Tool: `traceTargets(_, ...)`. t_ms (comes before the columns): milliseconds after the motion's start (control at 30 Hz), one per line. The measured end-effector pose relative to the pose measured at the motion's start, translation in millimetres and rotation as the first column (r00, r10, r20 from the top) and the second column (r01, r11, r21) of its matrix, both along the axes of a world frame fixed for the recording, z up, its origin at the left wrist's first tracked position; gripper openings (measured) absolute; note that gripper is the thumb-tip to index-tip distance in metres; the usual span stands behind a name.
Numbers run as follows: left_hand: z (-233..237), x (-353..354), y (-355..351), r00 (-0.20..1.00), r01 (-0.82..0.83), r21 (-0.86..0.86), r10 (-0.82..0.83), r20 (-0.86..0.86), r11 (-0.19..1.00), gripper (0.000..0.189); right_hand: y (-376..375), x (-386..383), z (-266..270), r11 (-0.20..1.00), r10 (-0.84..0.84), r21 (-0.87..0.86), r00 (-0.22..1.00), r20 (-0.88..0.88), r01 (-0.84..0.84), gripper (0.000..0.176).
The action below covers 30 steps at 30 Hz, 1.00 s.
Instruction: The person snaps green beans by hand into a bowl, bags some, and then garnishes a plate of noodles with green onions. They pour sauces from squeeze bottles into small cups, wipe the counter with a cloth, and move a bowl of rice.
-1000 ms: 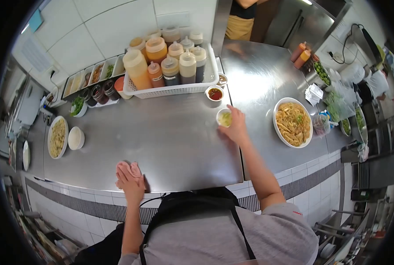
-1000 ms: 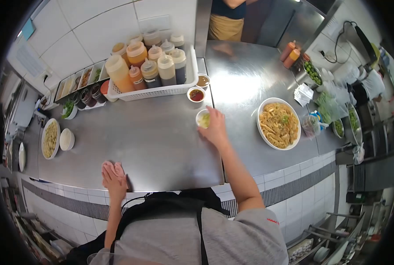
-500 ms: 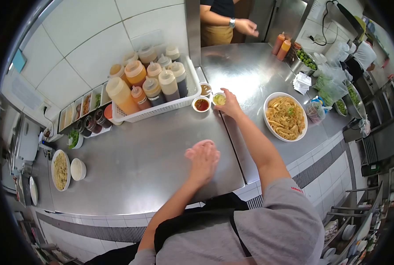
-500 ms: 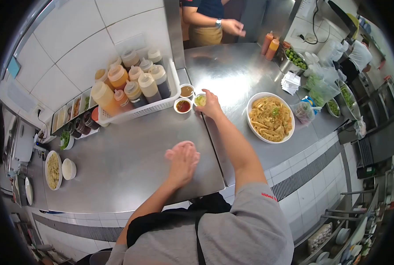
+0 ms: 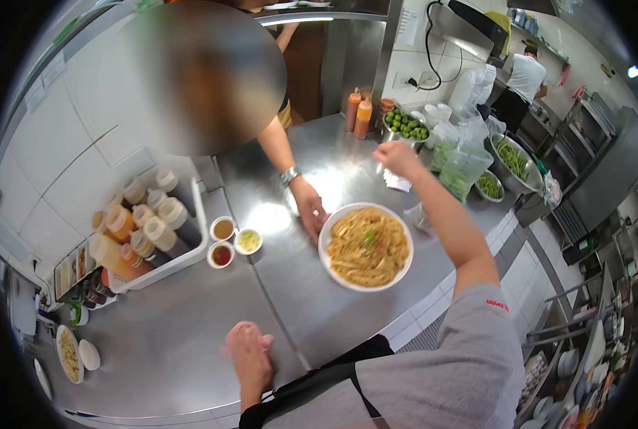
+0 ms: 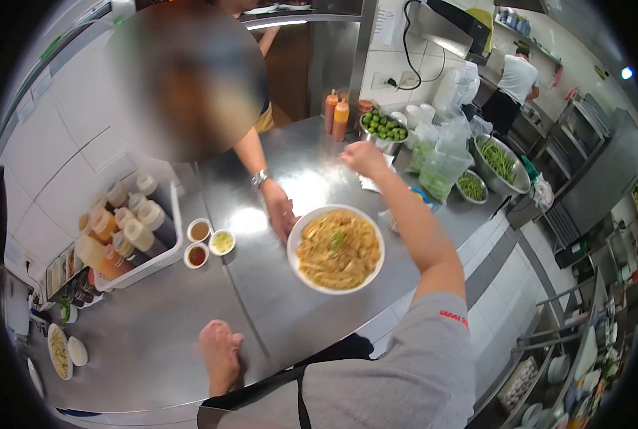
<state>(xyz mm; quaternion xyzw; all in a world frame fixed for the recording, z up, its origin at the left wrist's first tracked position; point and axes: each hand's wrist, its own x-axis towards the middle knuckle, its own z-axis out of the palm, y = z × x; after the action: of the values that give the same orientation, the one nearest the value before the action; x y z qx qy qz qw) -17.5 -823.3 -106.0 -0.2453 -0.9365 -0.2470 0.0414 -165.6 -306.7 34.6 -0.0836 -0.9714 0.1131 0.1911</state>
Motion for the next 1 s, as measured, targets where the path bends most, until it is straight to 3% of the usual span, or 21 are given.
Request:
traceTargets(33,-9,1,4,0.997,-0.050,-0.070,0.046,-0.057,0.996,0.040,59,-5,-5,0.997,-0.030,0.067,0.999,-0.015,0.031,0.024)
traceTargets(67,-7,1,15,0.996,-0.067,-0.066,0.062,-0.063,0.996,0.040,106,-4,-2,0.983,-0.172,0.065,0.985,0.010,0.171,0.023)
traceTargets(167,-1,8,52,0.963,-0.268,-0.150,0.266,-0.033,0.952,0.039,260,-18,-31,0.962,-0.272,-0.006,0.952,-0.139,0.274,0.020)
traceTargets(233,2,6,80,0.807,-0.584,-0.081,0.588,0.050,0.808,0.031,316,-28,-38,0.944,-0.325,0.006,0.929,-0.176,0.331,0.022)
traceTargets(267,5,6,90,0.787,-0.609,-0.092,0.615,0.057,0.788,0.031,330,-34,-40,0.930,-0.335,0.110,0.933,-0.130,0.350,0.023)
traceTargets(333,13,6,107,0.699,-0.672,-0.322,0.715,0.022,0.666,0.034,342,-52,-37,0.924,-0.308,0.228,0.951,-0.031,0.307,0.025)
traceTargets(367,14,9,112,0.711,-0.675,-0.326,0.702,-0.050,0.661,0.035,365,-67,-48,0.858,-0.234,0.480,0.971,0.049,0.183,0.023)
traceTargets(400,19,15,118,0.701,-0.697,-0.328,0.703,-0.124,0.637,0.036,385,-83,-63,0.897,-0.191,0.405,0.982,-0.003,0.176,0.022)
traceTargets(433,34,19,127,0.715,-0.685,-0.305,0.691,-0.105,0.662,0.036,409,-105,-74,0.890,-0.205,0.439,0.968,0.146,0.122,0.023)
traceTargets(467,53,24,134,0.733,-0.666,-0.292,0.675,-0.084,0.686,0.035,421,-113,-86,0.918,-0.198,0.376,0.968,0.153,0.128,0.024)
traceTargets(533,75,54,160,0.596,-0.801,-0.187,0.791,-0.141,0.569,0.036,422,-108,-78,0.949,-0.155,0.307,0.949,0.276,0.066,0.029)
traceTargets(567,72,70,171,0.549,-0.836,-0.091,0.817,-0.178,0.541,0.036,432,-118,-94,0.972,-0.203,0.162,0.957,0.207,0.172,0.031)
traceTargets(600,78,84,177,0.465,-0.885,-0.061,0.866,-0.184,0.462,0.036,448,-120,-115,0.995,-0.094,0.051,0.991,0.092,0.089,0.032)
traceTargets(633,83,101,182,0.467,-0.883,-0.123,0.875,-0.131,0.453,0.037,465,-130,-127,0.987,-0.062,0.162,0.946,0.317,0.010,0.040)
traceTargets(700,69,119,183,0.446,-0.892,-0.129,0.890,-0.098,0.433,0.039,478,-110,-153,0.999,0.027,0.013,0.972,0.233,-0.030,0.037)
traceTargets(733,64,126,185,0.471,-0.874,-0.165,0.880,-0.055,0.457,0.040,507,-125,-201,0.848,0.171,-0.502,0.984,-0.050,-0.173,0.038)
traceTargets(800,47,135,181,0.496,-0.855,-0.190,0.868,-0.031,0.482,0.040,446,-76,-162,0.713,0.034,-0.699,0.992,0.120,0.060,0.034)
traceTargets(833,40,132,180,0.509,-0.852,-0.178,0.858,-0.061,0.493,0.041,450,-83,-167,0.713,0.044,-0.700,0.993,0.107,0.044,0.034)
traceTargets(867,34,132,180,0.525,-0.846,-0.165,0.846,-0.091,0.507,0.042,456,-81,-168,0.916,0.046,-0.401,0.993,0.113,0.003,0.028)
traceTargets(900,61,104,189,0.510,-0.849,-0.194,0.858,-0.062,0.491,0.042,463,-118,-151,0.998,0.056,-0.043,0.984,0.169,-0.049,0.024)
traceTargets(1000,56,107,188,0.541,-0.837,-0.162,0.836,-0.095,0.523,0.042,437,-104,-126,0.992,-0.066,0.104,0.998,0.005,0.065,0.014)
